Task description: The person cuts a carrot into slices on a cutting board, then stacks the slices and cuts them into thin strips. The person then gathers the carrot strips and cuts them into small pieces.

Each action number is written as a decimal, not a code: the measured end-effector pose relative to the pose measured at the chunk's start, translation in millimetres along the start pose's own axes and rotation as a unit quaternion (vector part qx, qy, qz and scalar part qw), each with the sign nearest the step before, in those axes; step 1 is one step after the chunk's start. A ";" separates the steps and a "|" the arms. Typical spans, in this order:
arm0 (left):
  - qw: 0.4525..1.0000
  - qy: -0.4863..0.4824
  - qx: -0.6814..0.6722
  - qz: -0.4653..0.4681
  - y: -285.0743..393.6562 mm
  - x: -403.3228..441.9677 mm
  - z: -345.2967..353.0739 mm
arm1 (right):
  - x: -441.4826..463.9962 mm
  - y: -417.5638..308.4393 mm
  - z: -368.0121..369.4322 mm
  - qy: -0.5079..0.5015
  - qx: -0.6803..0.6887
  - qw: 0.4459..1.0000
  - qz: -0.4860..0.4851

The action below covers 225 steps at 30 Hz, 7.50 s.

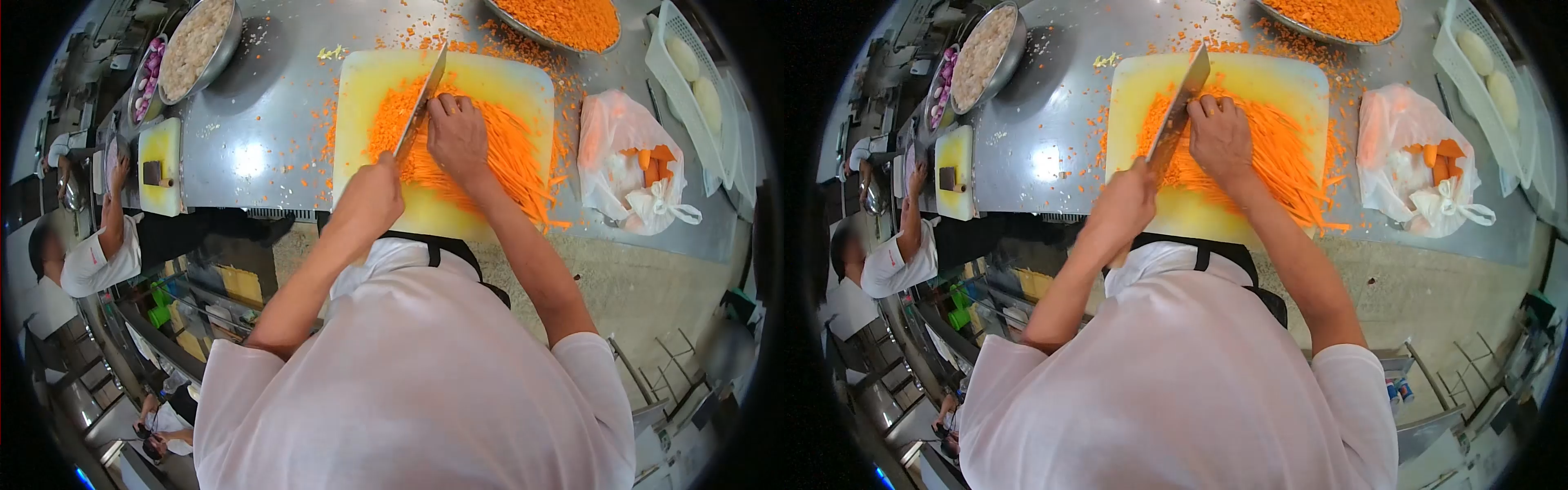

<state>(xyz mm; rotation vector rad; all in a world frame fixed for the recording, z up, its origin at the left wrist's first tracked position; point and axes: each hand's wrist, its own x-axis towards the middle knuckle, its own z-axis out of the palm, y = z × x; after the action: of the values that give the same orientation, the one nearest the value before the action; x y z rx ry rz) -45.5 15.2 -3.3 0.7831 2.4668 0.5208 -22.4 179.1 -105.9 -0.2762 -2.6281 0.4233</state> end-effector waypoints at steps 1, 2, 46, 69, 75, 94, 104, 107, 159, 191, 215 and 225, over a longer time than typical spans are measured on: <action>1.000 0.015 0.010 0.020 -12.8 14.7 25.2 | -1.9 -1.7 -0.5 -0.007 -0.003 1.000 0.001; 0.999 0.030 0.019 0.039 -20.4 25.2 39.8 | -4.4 -3.9 0.1 -0.011 0.000 1.000 0.000; 0.996 0.015 -0.067 -0.059 14.0 -32.2 12.9 | -19.2 1.4 -4.3 0.012 0.062 0.992 -0.106; 0.987 0.111 -0.115 -0.036 2.7 4.0 74.8 | -21.1 1.4 -2.3 0.006 0.044 0.994 -0.095; 0.989 0.117 -0.091 -0.009 -8.5 -10.8 62.5 | -14.7 3.4 -5.0 0.015 0.084 0.993 -0.078; 0.989 0.142 -0.027 -0.029 -44.7 -15.7 47.4 | 37.6 76.6 1.0 -0.139 0.091 0.986 -0.007; 0.971 0.209 0.105 0.041 -93.1 34.2 17.0 | -0.6 42.4 -17.6 -0.116 0.212 0.970 0.039; 0.977 0.162 0.123 0.069 -67.1 19.6 28.8 | -9.0 18.8 -23.1 -0.007 0.179 0.980 0.085; 0.999 -0.025 0.012 0.044 6.7 -0.3 -2.4 | -8.9 9.8 -6.6 0.022 -0.016 0.999 0.046; 0.999 0.044 -0.008 0.006 -18.0 4.5 57.1 | -41.7 4.6 -19.8 0.011 0.042 0.996 -0.082; 0.996 0.013 -0.079 -0.044 22.8 -42.4 24.4 | -38.1 9.1 -11.6 0.027 0.020 0.996 -0.077; 0.991 0.040 -0.119 -0.047 23.0 -41.2 48.5 | -39.4 7.2 -15.0 0.024 0.006 0.997 -0.072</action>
<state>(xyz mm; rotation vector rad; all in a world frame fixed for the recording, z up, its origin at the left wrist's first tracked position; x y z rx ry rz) 20.7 17.2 -17.0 0.5582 2.4402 0.8071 19.9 179.1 -111.8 -0.0896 -2.5772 0.3792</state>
